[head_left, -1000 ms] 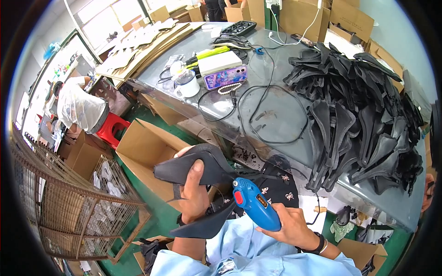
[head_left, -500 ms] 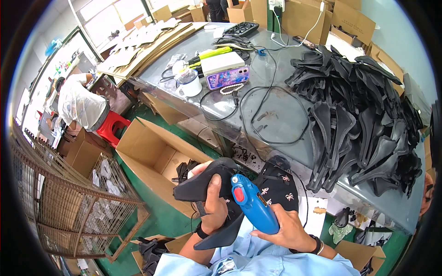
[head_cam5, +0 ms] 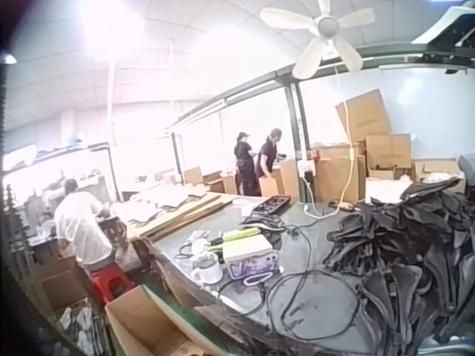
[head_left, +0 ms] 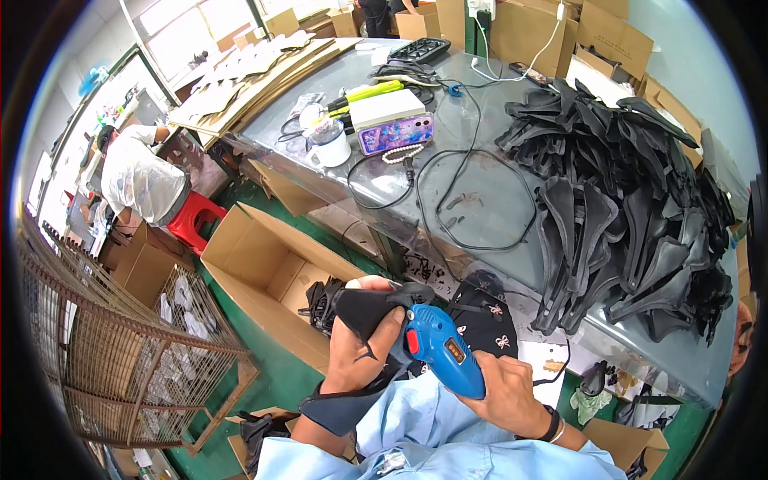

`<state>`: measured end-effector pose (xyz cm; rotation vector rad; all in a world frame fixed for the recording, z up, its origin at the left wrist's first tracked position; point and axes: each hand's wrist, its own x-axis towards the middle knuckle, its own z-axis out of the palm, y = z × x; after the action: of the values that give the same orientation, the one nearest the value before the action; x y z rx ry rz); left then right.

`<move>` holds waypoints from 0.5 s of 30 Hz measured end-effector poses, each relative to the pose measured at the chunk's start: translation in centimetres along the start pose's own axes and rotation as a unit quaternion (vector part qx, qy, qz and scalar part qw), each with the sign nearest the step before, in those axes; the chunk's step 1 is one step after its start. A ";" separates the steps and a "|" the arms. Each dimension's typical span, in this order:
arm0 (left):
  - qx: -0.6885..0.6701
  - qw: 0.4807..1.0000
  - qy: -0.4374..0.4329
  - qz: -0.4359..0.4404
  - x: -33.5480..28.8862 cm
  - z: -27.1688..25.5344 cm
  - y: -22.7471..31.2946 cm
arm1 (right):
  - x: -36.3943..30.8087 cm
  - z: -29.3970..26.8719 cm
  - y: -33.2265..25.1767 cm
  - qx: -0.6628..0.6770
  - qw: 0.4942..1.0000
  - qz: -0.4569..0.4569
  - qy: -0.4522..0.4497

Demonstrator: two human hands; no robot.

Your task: Applying adhesive to black plastic assembly components using a hot glue gun in a factory setting.

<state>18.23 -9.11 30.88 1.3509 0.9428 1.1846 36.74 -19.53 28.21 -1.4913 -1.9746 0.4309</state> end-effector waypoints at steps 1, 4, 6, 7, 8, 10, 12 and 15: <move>0.001 0.999 -0.035 -0.022 0.2 -0.5 0.0 | 0.0 0.0 0.1 0.003 1.000 -0.014 0.007; 0.068 0.991 -0.112 -0.010 0.6 -1.3 -0.4 | -0.3 0.1 -0.1 0.048 0.999 0.006 -0.014; 0.053 0.992 -0.108 -0.028 0.6 -1.5 -1.2 | -0.2 0.1 -0.2 0.060 0.998 -0.001 -0.010; 0.110 0.982 -0.151 0.018 0.8 -1.8 -1.3 | -0.1 0.1 -0.3 0.072 0.997 -0.007 -0.005; 0.166 0.965 -0.193 0.063 0.9 -2.0 -1.3 | 0.0 0.0 -0.4 0.072 0.997 -0.007 -0.006; 0.193 0.955 -0.212 0.079 1.3 -2.0 -1.0 | 0.4 -0.4 -0.5 0.064 0.998 -0.019 -0.004; 0.170 0.942 -0.289 -0.006 1.5 -2.1 -0.2 | 0.6 -1.0 -0.2 0.056 0.998 -0.025 -0.016; 0.141 0.915 -0.367 -0.096 0.7 -2.6 -2.2 | 1.1 -1.3 0.0 0.058 0.998 -0.011 0.009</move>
<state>15.98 -7.58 28.69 1.7083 0.6771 0.3251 37.45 -18.61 29.52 -1.3964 -1.9168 0.5121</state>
